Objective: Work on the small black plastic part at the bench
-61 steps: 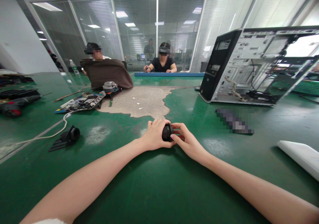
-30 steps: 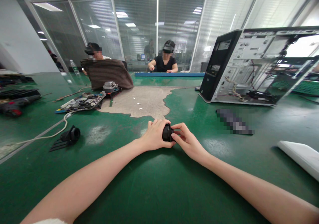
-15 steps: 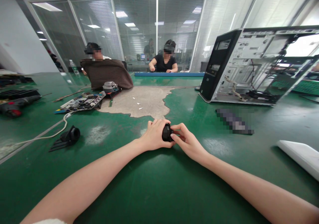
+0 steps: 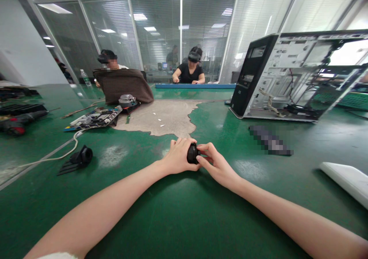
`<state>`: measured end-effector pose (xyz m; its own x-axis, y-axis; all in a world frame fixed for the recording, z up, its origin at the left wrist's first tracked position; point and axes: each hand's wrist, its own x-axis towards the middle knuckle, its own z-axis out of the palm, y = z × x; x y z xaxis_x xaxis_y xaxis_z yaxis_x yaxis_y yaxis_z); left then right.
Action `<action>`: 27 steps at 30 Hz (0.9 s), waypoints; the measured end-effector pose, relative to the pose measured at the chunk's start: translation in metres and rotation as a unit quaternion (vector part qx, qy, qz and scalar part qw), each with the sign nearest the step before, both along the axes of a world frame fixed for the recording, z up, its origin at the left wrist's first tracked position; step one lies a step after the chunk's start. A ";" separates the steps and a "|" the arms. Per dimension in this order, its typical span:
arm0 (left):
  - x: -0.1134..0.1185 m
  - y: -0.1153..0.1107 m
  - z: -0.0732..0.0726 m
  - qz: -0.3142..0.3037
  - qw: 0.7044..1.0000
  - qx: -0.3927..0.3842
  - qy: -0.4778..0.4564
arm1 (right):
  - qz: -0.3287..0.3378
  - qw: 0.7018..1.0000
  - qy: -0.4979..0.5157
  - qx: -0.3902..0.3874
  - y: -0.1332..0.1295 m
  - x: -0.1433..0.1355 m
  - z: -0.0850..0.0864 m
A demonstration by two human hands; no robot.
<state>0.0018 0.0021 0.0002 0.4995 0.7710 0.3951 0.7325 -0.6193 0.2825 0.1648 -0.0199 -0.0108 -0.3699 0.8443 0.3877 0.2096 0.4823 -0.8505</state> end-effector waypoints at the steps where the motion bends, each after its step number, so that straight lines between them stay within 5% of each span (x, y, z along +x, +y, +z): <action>1: 0.000 0.000 0.000 0.002 1.000 0.000 -0.002 | -0.004 1.000 0.002 0.001 0.000 0.000 0.000; 27: 0.001 -0.003 0.003 0.002 1.000 -0.017 -0.004 | -0.003 0.999 -0.012 -0.031 0.002 0.000 0.000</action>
